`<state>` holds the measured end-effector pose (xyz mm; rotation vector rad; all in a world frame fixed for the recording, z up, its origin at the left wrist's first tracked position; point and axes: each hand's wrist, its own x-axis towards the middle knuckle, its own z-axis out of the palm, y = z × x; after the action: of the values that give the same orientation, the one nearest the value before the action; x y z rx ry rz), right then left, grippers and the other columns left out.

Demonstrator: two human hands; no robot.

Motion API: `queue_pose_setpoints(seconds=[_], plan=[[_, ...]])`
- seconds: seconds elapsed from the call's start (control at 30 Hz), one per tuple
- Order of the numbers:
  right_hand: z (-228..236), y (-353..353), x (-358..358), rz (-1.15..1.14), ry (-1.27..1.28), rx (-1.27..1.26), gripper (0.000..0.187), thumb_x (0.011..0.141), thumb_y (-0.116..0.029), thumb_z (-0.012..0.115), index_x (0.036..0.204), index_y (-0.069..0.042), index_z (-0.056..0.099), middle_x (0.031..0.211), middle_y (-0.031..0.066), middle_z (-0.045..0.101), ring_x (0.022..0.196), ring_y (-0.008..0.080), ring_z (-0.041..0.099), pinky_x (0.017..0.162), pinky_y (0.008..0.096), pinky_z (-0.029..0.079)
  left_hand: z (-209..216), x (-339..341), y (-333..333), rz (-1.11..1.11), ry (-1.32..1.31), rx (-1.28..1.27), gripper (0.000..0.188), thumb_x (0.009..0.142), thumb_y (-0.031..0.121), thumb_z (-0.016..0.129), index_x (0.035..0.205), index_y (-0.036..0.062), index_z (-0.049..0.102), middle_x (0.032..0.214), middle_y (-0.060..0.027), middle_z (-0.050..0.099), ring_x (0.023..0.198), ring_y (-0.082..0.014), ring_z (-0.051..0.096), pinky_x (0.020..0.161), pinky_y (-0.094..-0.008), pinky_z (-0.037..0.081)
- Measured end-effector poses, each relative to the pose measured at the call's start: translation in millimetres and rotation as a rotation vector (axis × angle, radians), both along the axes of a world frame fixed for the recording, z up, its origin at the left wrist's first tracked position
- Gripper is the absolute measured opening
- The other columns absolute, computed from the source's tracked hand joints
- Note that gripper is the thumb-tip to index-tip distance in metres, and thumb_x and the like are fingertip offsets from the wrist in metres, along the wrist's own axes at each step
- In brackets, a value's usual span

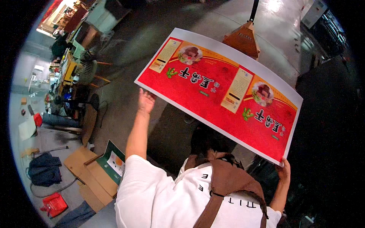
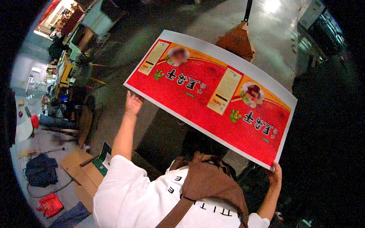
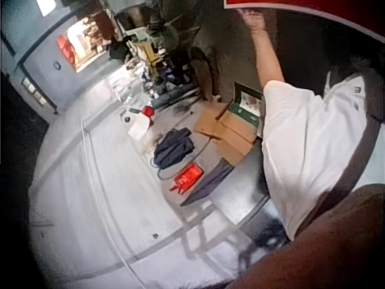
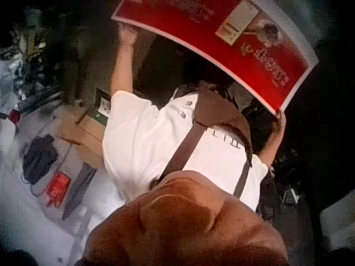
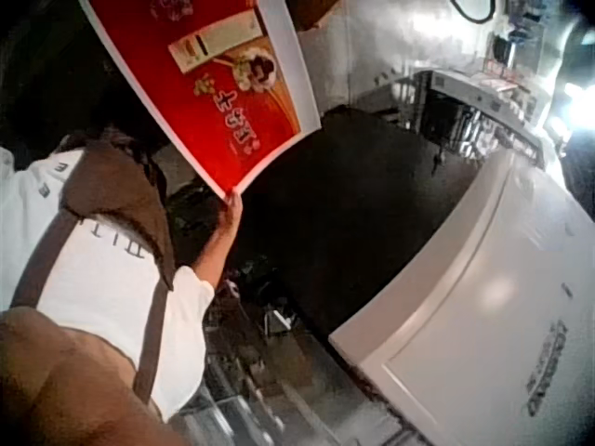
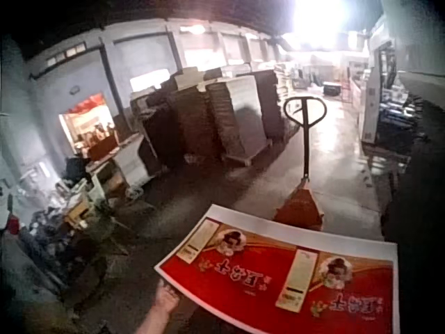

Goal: The person repeatedly folds large red printed posters by hand, aligning edges and creasing them before handing them to a coworker. The posters are handled one at a time in a repetitive folding cycle.

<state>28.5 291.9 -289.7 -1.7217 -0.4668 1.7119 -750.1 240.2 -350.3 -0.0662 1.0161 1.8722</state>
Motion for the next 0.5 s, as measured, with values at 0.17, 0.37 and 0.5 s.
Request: queue_pose_setpoints(seconds=[0.17,0.37,0.5], plan=[[32.9,15.8,-5.3,0.052,-0.112,-0.123,0.031,0.081,-0.034,0.058,0.098,-0.009,0.056,0.083,0.0012,0.062,0.065,0.0153,0.059,0.047,0.0269,0.045,50.1,-110.6,36.2,-0.352,0.118,-0.245,0.050,0.082,0.047,0.052,0.108,0.0047,0.055,0.100,-0.0104,0.062,0.094,-0.0229,0.058,0.085,-0.0399,0.046],[92.3,53.7,-52.7,0.220,-0.517,-0.260,0.039,0.076,-0.042,0.062,0.094,-0.009,0.055,0.076,0.0011,0.058,0.062,0.0158,0.055,0.049,0.0294,0.043,98.0,-152.0,94.8,-1.114,0.476,-0.781,0.051,0.073,0.041,0.065,0.107,0.0039,0.056,0.095,-0.0099,0.062,0.087,-0.0208,0.060,0.075,-0.0394,0.050],[134.3,60.2,-88.6,0.108,-0.303,-0.174,0.044,0.078,-0.039,0.060,0.106,-0.005,0.055,0.088,0.0092,0.064,0.070,0.0207,0.063,0.053,0.0316,0.052,116.6,-150.3,110.6,-1.295,0.594,-0.889,0.058,0.068,0.043,0.069,0.107,0.0028,0.055,0.098,-0.0093,0.060,0.086,-0.0219,0.059,0.071,-0.0394,0.050]])
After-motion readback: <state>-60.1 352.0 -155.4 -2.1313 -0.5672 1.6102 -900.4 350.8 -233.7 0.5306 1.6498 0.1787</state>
